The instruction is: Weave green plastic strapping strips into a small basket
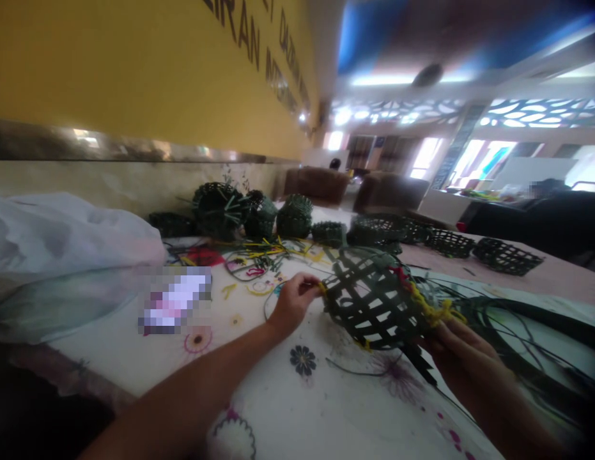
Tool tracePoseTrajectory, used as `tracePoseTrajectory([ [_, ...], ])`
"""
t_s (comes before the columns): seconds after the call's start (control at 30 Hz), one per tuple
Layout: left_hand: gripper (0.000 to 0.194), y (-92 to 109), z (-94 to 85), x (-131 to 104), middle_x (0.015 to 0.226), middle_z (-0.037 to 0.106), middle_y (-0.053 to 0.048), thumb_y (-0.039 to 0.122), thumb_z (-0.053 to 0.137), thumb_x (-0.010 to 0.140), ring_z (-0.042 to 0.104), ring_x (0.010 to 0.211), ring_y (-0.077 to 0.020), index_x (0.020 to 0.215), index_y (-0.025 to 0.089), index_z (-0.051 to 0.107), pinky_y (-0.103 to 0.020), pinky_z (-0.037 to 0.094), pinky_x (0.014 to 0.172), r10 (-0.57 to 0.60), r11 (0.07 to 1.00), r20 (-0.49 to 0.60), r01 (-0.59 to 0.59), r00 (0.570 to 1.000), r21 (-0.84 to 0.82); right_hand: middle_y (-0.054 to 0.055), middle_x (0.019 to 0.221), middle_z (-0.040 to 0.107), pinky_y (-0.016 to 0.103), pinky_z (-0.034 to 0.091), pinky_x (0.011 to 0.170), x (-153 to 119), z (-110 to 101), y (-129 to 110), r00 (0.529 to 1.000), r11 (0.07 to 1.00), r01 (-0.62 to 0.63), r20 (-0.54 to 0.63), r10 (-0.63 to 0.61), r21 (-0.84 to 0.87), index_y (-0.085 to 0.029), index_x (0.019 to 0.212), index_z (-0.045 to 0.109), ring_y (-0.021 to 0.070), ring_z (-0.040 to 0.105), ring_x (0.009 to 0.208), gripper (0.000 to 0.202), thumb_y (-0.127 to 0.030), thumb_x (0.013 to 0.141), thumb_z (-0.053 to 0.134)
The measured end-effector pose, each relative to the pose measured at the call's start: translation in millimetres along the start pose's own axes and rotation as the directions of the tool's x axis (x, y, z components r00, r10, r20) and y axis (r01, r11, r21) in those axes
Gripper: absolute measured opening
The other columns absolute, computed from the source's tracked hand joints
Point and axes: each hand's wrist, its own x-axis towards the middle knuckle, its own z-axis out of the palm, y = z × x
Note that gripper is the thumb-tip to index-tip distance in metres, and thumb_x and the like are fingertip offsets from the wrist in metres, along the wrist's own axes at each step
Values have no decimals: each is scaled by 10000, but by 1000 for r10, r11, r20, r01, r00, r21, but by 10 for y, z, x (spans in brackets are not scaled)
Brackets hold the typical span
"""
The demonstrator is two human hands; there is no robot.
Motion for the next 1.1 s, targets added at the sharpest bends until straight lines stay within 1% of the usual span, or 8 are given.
tracePoseTrajectory([
  [0.2, 119, 59, -10, -23, 770, 609, -19, 258, 640, 789, 559, 696, -127, 841, 154, 614, -253, 458, 671, 9, 985, -51, 0, 999, 175, 42, 933, 700, 211, 592, 692, -1, 15, 2, 999, 998, -51, -13, 52, 35, -228, 811, 764, 176, 647, 766, 360, -342, 497, 897],
  [0.37, 51, 128, -13, -52, 756, 562, 2, 227, 586, 815, 536, 683, -117, 814, 177, 575, -244, 446, 670, 109, 971, 7, -109, 994, 212, 27, 873, 691, 198, 590, 698, 54, -53, 43, 998, 997, -58, -1, 58, 41, -230, 775, 760, 152, 626, 713, 319, -344, 509, 895],
  [0.47, 78, 190, 6, -60, 778, 553, 0, 250, 599, 811, 532, 707, -119, 814, 181, 562, -241, 450, 668, 131, 983, -6, -129, 991, 133, 38, 895, 695, 213, 589, 721, 100, -104, 81, 999, 999, -33, 20, 33, 35, -238, 816, 759, 174, 644, 766, 287, -346, 572, 862],
  [0.57, 132, 249, 22, -61, 725, 551, 3, 282, 617, 791, 512, 635, -108, 806, 170, 548, -223, 419, 562, 27, 1000, -1, -27, 1000, -11, 47, 943, 692, 240, 592, 732, 114, -127, 96, 999, 999, -29, 27, 28, 22, -237, 822, 750, 190, 650, 795, 258, -335, 602, 842],
  [0.7, 147, 305, 14, -61, 633, 553, 15, 245, 648, 727, 503, 572, -91, 772, 153, 544, -220, 413, 551, -91, 988, 22, 93, 996, -127, 11, 758, 640, 199, 580, 688, 104, -139, 88, 997, 999, -20, 81, 18, 25, -219, 851, 747, 90, 533, 543, 243, -314, 641, 823],
  [0.8, 143, 310, -13, -57, 601, 552, 20, 207, 652, 665, 505, 534, -86, 746, 144, 553, -222, 421, 536, -232, 945, 70, 241, 970, -222, 1, 720, 614, 190, 576, 637, 104, -151, 88, 997, 1000, -22, 69, 21, 15, -202, 831, 748, 58, 443, 474, 269, -322, 609, 841],
  [0.9, 135, 288, -48, -43, 633, 579, 4, 194, 652, 623, 535, 548, -90, 702, 136, 558, -220, 439, 535, -329, 885, 127, 353, 936, -305, 24, 799, 646, 212, 583, 635, 101, -149, 90, 998, 1000, -18, 52, 19, -11, -209, 830, 752, 74, 474, 503, 278, -342, 604, 843],
  [1.1, 110, 274, -142, 5, 699, 662, -39, 136, 663, 559, 623, 638, -130, 637, 123, 585, -242, 501, 607, -398, 825, 211, 449, 893, -344, 42, 858, 670, 204, 573, 637, 73, -103, 45, 998, 999, 4, 60, -1, -51, -214, 838, 752, 133, 582, 638, 313, -369, 584, 850],
])
